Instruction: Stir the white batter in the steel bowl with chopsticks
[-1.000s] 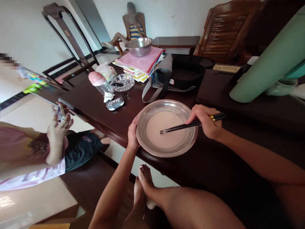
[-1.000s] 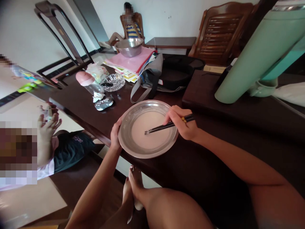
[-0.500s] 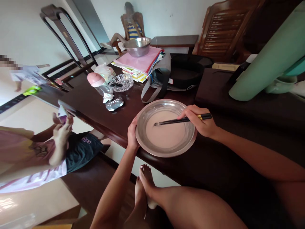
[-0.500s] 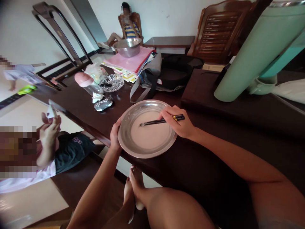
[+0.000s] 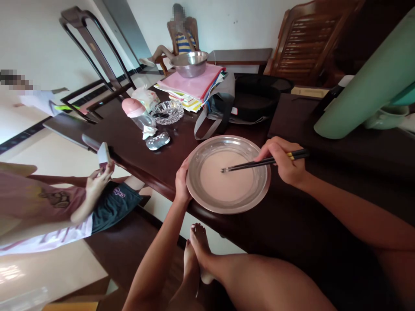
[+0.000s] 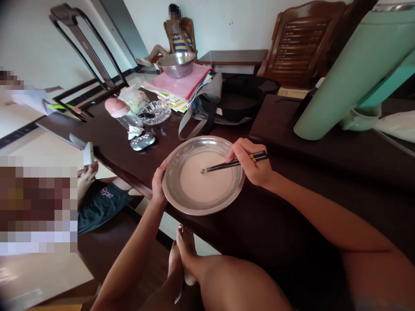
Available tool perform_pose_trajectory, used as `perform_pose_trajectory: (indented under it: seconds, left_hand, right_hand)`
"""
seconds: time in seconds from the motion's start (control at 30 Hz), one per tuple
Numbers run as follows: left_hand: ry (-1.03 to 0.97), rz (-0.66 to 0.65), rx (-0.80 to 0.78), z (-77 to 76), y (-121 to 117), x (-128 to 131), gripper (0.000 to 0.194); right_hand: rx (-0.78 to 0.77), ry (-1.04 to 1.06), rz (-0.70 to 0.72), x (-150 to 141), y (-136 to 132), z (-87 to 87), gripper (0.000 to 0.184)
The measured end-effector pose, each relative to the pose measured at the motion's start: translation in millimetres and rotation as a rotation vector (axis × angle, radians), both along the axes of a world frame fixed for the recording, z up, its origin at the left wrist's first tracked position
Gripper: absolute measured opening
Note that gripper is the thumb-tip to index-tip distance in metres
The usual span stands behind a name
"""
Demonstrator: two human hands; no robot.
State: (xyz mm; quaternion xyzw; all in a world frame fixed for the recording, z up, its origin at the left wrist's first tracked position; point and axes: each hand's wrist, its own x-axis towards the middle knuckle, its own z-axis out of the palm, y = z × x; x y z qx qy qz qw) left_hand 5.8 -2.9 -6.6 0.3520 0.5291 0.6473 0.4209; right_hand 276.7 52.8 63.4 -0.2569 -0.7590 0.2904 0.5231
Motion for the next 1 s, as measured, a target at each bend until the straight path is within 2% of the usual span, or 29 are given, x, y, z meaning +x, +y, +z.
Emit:
perform_pose_trajectory:
  seconds: [0.07,0.13,0.23,0.33,0.4,0.5,0.6,0.7,0.77,0.87,0.93,1.0]
  left_hand:
    - [0.006,-0.007,0.008,-1.0,0.3,-1.0,0.046]
    - [0.017,0.001,0.020,-1.8,0.6,-1.8,0.044]
    - [0.009,0.009,0.022,-1.4,0.6,-1.3,0.045]
    - [-0.010,-0.008,0.017,-0.3,0.3,0.1,0.047]
    - [-0.017,-0.013,0.015,-0.3,0.1,0.4,0.046]
    - [-0.007,0.011,0.015,-0.8,-0.1,0.1,0.044]
    - [-0.003,0.019,0.016,-0.5,-0.2,0.0,0.045]
    - [-0.002,0.006,0.008,0.1,-0.1,0.3,0.047]
    - [0.010,0.015,0.002,0.0,0.1,0.3,0.047]
    - [0.013,0.020,0.008,-0.8,0.1,-0.1,0.047]
    - [0.004,0.010,0.016,-1.2,0.0,-0.1,0.046]
    - [0.001,0.009,0.017,-1.2,-0.2,-0.1,0.046]
  right_hand:
    - [-0.008,0.030,0.056,0.3,-0.7,-0.4,0.042]
    - [0.020,-0.040,0.083,-0.7,-1.0,-0.5,0.042]
    - [0.063,-0.129,0.022,-1.5,0.4,0.1,0.039]
    - [0.026,-0.025,-0.028,0.7,0.6,1.2,0.041]
    - [-0.002,0.014,0.020,1.3,-0.6,1.8,0.043]
    - [0.030,-0.109,0.094,-0.9,-1.1,1.9,0.041]
    - [0.098,-0.167,0.027,-2.0,1.1,0.8,0.036]
    - [0.075,-0.066,-0.032,0.9,1.6,-1.4,0.039]
    - [0.047,0.000,0.032,2.4,0.0,-2.5,0.040]
    - [0.072,-0.079,0.117,0.9,-2.2,-2.1,0.037]
    - [0.101,-0.140,0.080,-0.8,-2.0,-0.5,0.035]
    - [0.090,-0.116,0.010,-1.0,-1.2,1.3,0.036]
